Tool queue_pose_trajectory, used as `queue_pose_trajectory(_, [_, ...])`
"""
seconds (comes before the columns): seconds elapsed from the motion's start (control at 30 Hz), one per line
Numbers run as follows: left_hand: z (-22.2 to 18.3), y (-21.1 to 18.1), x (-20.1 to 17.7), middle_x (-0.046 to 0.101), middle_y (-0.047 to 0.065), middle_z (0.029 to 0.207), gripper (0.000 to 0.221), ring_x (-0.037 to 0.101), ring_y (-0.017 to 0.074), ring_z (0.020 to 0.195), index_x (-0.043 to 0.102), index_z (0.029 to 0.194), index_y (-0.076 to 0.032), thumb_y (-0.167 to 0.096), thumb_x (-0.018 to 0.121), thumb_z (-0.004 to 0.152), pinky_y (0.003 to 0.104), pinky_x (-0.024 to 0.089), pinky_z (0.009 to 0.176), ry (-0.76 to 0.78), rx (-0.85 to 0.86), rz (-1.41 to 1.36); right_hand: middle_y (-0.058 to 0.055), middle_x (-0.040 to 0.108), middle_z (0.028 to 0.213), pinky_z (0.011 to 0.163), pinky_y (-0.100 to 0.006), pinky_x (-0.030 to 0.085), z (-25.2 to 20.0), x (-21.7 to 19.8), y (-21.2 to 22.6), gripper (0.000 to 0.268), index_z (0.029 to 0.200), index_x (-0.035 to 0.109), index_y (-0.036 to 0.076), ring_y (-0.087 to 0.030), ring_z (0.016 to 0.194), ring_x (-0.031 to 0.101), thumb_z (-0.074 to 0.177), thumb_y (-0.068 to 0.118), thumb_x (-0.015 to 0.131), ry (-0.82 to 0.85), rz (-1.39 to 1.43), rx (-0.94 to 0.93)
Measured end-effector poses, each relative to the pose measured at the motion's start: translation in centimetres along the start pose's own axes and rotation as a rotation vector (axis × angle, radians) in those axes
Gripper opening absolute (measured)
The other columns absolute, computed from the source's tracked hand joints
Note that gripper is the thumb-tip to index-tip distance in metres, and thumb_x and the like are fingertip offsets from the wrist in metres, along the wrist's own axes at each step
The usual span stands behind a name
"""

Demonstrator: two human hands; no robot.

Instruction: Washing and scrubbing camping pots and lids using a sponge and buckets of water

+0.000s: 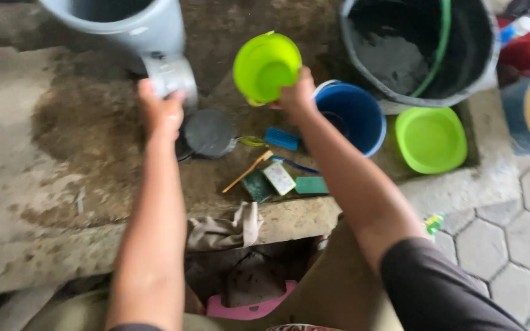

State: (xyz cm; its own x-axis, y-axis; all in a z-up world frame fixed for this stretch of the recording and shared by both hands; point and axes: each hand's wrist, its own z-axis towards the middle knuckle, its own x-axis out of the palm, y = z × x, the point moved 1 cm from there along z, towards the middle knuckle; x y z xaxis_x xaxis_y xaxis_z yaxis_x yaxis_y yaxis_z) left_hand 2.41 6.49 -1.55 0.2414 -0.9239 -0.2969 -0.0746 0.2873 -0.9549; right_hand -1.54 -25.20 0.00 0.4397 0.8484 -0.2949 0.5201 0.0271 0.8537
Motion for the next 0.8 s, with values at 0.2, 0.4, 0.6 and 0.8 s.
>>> queue_pose_trajectory(0.2, [-2.7, 3.1, -8.4, 0.075, 0.017, 0.097, 0.039, 0.067, 0.0457, 0.089, 0.078, 0.089, -0.014, -0.036, 0.047, 0.080, 0.056, 0.046, 0.067, -0.384, -0.370, 0.509, -0.020, 0.046, 0.143, 0.062, -0.052, 0.070, -2.7, 3.4, -2.2, 0.055, 0.140, 0.041, 0.010, -0.045, 0.121, 0.060, 0.089, -0.005, 0.055, 0.010, 0.165, 0.264])
queue_pose_trajectory(0.4, [-4.1, 17.8, -14.8, 0.074, 0.021, 0.090, 0.032, 0.066, 0.0419, 0.090, 0.065, 0.100, -0.007, 0.000, 0.074, 0.070, 0.052, 0.047, 0.083, -0.203, 0.156, 1.346, -0.022, 0.067, 0.122, 0.060, -0.041, 0.069, -1.1, 4.2, -4.7, 0.036, 0.122, 0.066, -0.003, -0.042, 0.102, 0.070, 0.087, -0.009, 0.060, -0.054, 0.356, 0.342])
queue_pose_trajectory(0.6, [-5.0, 22.4, -16.8, 0.070, 0.020, 0.075, 0.006, 0.064, 0.0371, 0.078, 0.072, 0.086, -0.009, -0.005, 0.068, 0.083, 0.051, 0.046, 0.090, -0.393, 0.198, 1.492, -0.013, 0.070, 0.060, 0.052, -0.033, 0.063, -4.3, 0.7, 3.6, 0.047, 0.084, 0.070, -0.001, -0.024, 0.049, 0.071, 0.099, 0.043, 0.061, 0.273, -0.603, 0.205])
queue_pose_trajectory(0.8, [-4.6, 21.3, -17.9, 0.074, 0.038, 0.108, 0.023, 0.061, 0.0524, 0.119, 0.080, 0.102, -0.002, -0.010, 0.058, 0.102, 0.058, 0.009, 0.124, -0.172, -0.119, 1.519, -0.011, 0.071, 0.091, 0.065, -0.027, 0.063, -5.7, -16.8, 9.6, 0.025, 0.100, 0.063, 0.007, -0.019, 0.075, 0.076, 0.106, 0.032, 0.061, 0.124, -0.664, 0.027])
